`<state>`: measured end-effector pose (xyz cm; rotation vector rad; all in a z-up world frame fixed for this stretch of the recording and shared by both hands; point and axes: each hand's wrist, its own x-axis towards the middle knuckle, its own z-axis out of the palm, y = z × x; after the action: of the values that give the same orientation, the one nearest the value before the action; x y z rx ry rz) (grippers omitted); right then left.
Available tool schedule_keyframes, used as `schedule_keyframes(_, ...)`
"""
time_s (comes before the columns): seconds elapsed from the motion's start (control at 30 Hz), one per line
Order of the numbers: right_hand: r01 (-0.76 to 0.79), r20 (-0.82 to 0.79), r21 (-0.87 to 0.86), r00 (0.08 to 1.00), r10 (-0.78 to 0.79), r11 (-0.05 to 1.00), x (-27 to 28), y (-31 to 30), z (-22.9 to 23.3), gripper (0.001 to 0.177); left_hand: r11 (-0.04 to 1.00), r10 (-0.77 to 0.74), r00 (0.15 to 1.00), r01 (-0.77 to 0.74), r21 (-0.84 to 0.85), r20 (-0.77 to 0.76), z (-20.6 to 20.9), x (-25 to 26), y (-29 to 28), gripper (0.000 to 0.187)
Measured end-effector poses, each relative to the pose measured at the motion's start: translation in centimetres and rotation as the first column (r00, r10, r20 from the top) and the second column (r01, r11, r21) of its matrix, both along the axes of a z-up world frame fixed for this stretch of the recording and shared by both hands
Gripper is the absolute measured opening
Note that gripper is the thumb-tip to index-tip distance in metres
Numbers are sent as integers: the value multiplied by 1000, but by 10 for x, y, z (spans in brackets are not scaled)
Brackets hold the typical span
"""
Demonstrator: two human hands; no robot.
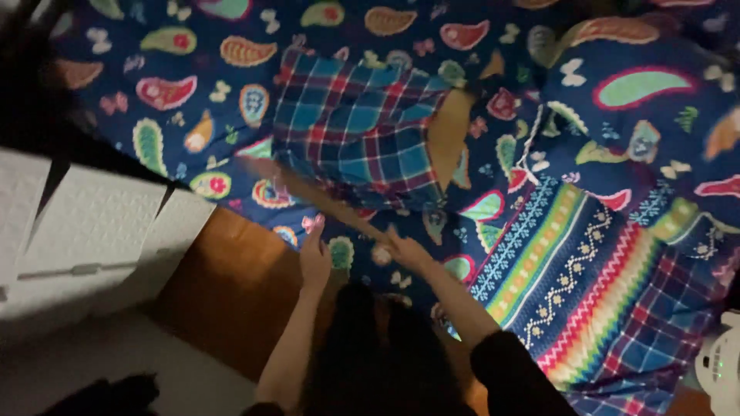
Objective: The person folds a large patterned bedsheet on a bed using a broom to assist with alignment. They fold the sheet in half, smooth it, and then fold it again into a smaller rectangle.
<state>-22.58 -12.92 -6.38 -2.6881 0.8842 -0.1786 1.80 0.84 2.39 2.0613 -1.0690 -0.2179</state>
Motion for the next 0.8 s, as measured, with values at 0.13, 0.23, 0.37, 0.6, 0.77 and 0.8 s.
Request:
schedule_keyframes(0.13, 554, -7, 561, 746, -665, 616, -52, -22, -27, 45, 997, -69, 996, 70, -12, 55, 1, -3, -8, 42)
schedule_keyframes(0.23, 800, 30, 497, 372, -928, 337, -93, -22, -36, 44, 994, -110, 991, 110, 13, 74, -10, -13, -11, 41)
schedule_keyframes(0.37, 853, 117, 497, 119, -986, 162, -131, -18, -42, 45, 989, -145, 982, 147, 6, -121, -19, -28, -20, 41)
schedule_keyframes(0.6, 565, -3, 407, 786, -618, 717, -64, 51, -40, 65, 987, -161, 985, 160, 29, 57, -6, -67, -34, 38)
schedule_keyframes(0.77, 817, 400, 225, 419, -815, 531, -104, 24, -60, 43, 985, -166, 985, 163, 58, 42, 12, -81, -45, 37)
schedule_keyframes(0.8, 818, 399, 227, 417, -817, 528, -104, 9, -39, 43, 984, -168, 985, 165, 60, 43, 12, -81, -43, 37)
